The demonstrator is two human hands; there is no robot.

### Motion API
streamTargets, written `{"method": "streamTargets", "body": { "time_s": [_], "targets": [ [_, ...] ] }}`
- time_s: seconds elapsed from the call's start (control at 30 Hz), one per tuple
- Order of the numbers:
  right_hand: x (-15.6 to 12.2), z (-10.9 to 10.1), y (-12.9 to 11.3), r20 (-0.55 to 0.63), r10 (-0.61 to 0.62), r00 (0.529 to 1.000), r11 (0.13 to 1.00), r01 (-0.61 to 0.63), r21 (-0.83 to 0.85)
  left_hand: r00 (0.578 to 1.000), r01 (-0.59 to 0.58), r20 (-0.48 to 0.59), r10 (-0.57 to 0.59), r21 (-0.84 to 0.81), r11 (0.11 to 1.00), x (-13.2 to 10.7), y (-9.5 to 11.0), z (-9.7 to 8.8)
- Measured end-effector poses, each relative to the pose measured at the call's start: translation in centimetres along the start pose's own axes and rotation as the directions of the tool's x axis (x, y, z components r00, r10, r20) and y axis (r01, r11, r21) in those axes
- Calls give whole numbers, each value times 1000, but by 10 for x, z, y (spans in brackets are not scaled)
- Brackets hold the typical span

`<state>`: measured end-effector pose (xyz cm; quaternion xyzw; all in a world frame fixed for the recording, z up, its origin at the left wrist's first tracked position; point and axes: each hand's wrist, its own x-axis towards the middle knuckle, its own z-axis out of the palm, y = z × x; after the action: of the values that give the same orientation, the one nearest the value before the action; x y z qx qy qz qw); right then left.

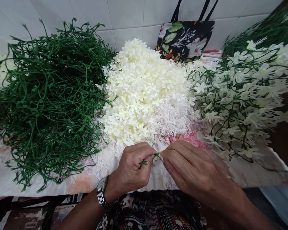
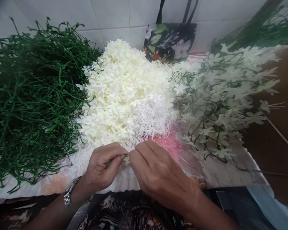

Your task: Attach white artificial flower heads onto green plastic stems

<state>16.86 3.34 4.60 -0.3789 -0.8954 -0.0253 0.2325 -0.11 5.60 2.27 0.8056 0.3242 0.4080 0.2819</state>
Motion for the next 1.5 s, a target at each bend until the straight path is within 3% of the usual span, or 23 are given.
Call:
{"method": "streamTargets", "body": {
  "time_s": [0.43, 0.67, 1.1, 1.5],
  "targets": [
    [-8, 17, 3, -20, 55, 998, 986, -51, 156, 998, 43, 48, -45, 51, 998, -5, -2, 3],
    [-7, 25, 4, -67, 73, 995, 973, -56, 224, 995, 92, 24, -93, 37, 995, -8, -4, 6],
    [-9, 36, 5, -97, 87, 991, 966, -60, 250, 993, 112, 14, -113, 34, 993, -8, -6, 9],
    [-6, 21, 8, -53, 156, 986, 935, -130, 330, 990, 141, 27, -140, -47, 989, -1, -2, 6]
  ]
}}
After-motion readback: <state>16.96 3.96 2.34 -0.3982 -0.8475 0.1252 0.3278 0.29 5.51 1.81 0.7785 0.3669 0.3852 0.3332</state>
